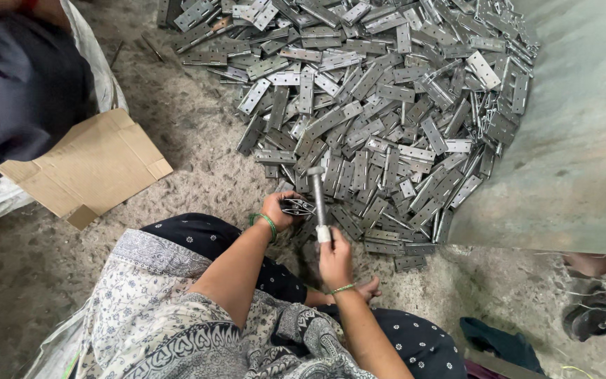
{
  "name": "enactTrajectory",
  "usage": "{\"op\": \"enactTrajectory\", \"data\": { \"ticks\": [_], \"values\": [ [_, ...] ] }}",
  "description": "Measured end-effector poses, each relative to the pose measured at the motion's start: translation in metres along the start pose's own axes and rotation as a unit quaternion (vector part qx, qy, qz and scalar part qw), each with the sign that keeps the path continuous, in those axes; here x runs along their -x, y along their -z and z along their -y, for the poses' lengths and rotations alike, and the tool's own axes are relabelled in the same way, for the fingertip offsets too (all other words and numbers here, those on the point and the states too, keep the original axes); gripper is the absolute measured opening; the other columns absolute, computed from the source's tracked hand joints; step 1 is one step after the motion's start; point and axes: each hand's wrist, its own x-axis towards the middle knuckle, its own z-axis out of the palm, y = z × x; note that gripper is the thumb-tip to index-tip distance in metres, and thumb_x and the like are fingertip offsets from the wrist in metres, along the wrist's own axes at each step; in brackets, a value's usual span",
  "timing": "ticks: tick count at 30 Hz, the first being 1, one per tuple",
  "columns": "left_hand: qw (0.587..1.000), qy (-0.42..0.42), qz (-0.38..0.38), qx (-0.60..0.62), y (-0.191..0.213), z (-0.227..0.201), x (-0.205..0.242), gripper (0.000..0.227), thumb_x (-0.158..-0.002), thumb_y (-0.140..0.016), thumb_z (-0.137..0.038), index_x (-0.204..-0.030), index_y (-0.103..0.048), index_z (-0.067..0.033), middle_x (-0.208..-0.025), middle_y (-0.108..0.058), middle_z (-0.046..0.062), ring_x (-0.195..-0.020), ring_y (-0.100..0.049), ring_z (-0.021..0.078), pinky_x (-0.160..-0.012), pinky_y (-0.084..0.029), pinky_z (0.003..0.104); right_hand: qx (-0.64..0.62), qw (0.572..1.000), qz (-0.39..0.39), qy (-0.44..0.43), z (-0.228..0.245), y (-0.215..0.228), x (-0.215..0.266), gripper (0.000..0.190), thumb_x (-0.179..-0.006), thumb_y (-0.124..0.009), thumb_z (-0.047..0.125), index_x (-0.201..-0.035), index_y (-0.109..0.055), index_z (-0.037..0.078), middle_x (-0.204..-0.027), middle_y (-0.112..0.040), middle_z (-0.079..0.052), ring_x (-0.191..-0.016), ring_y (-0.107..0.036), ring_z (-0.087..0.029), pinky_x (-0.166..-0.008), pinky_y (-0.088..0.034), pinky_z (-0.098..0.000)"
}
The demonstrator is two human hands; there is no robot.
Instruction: The person sits on the floor and assembles metal hinges by inserting pins into the barrel using a hammer. They pick up hinge plates, align them, and strike the pins to secure them, then place the finished hinges into a pile.
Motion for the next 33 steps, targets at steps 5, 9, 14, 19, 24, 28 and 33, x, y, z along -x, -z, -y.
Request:
{"op": "enactTrajectory", "data": {
  "ticks": [5, 9, 14, 19, 24, 28, 33],
  "values": [
    [0.999, 0.035, -0.025, -0.016, 0.002, 0.008, -0.005, 0.043, -0.063, -0.086, 0.009, -0.101, -0.075, -0.0084, -0.096, -0.078, -0.002, -0.087, -0.071, 0.0066, -0.082, -0.061, 0.027, -0.073, 0.990, -0.068, 0.103, 0.024, 0.010, 0.005, 0.013, -0.105, -0.052, 0.009, -0.109, -0.063, 0.004, -0.070, -0.058, 0.000, -0.056, -0.054, -0.011, -0.051, -0.043, -0.0314],
    [0.997, 0.005, -0.046, -0.061, 0.000, 0.013, -0.003, 0.040, -0.065, -0.083, 0.009, -0.102, -0.076, -0.0071, -0.094, -0.078, 0.000, -0.084, -0.071, 0.0084, -0.079, -0.061, 0.028, 0.165, 0.984, -0.011, 0.073, 0.030, -0.011, 0.004, 0.024, -0.098, -0.066, 0.015, -0.118, -0.069, 0.003, -0.071, -0.064, -0.011, -0.061, -0.061, -0.020, -0.056, -0.047, -0.0349],
    [0.998, -0.001, -0.026, -0.056, 0.002, 0.009, -0.003, 0.039, -0.067, -0.088, 0.002, -0.102, -0.075, -0.0079, -0.093, -0.077, -0.001, -0.085, -0.070, 0.0071, -0.081, -0.060, 0.027, 0.028, 0.999, 0.014, -0.027, 0.027, -0.004, 0.006, 0.027, -0.097, -0.060, 0.013, -0.121, -0.068, 0.003, -0.072, -0.067, -0.018, -0.064, -0.065, -0.035, -0.060, -0.052, -0.0406],
    [0.998, 0.009, -0.034, -0.056, 0.004, 0.000, -0.004, 0.044, -0.063, -0.091, 0.001, -0.103, -0.075, -0.0089, -0.094, -0.077, -0.002, -0.085, -0.070, 0.0071, -0.081, -0.059, 0.026, 0.096, 0.975, -0.074, 0.188, 0.038, -0.003, 0.006, 0.032, -0.100, -0.059, 0.014, -0.127, -0.064, -0.001, -0.090, -0.070, -0.019, -0.074, -0.069, -0.032, -0.068, -0.054, -0.0388],
    [0.995, -0.027, -0.055, -0.076, 0.005, 0.009, -0.006, 0.043, -0.064, -0.083, 0.006, -0.104, -0.076, -0.0085, -0.096, -0.076, -0.004, -0.086, -0.069, 0.0056, -0.079, -0.060, 0.026, 0.059, 0.995, 0.029, 0.078, 0.044, -0.016, 0.002, 0.028, -0.098, -0.065, 0.016, -0.120, -0.070, -0.002, -0.095, -0.075, -0.022, -0.085, -0.075, -0.035, -0.075, -0.057, -0.0384],
    [0.997, -0.024, -0.043, -0.061, 0.004, 0.018, -0.006, 0.038, -0.068, -0.088, 0.001, -0.103, -0.075, -0.0075, -0.091, -0.075, -0.002, -0.081, -0.067, 0.0063, -0.076, -0.059, 0.026, 0.042, 0.995, 0.000, 0.091, 0.044, -0.003, 0.004, 0.030, -0.099, -0.062, 0.018, -0.121, -0.068, -0.002, -0.096, -0.074, -0.022, -0.084, -0.075, -0.035, -0.073, -0.057, -0.0390],
    [0.992, -0.006, -0.053, -0.118, 0.004, 0.010, -0.004, 0.041, -0.064, -0.091, 0.000, -0.101, -0.075, -0.0069, -0.089, -0.076, -0.001, -0.080, -0.068, 0.0073, -0.076, -0.059, 0.026, 0.144, 0.986, 0.030, 0.072, 0.056, 0.011, -0.011, 0.031, -0.097, -0.066, 0.024, -0.120, -0.072, 0.004, -0.093, -0.073, -0.023, -0.082, -0.072, -0.037, -0.070, -0.055, -0.0393]
  ]
}}
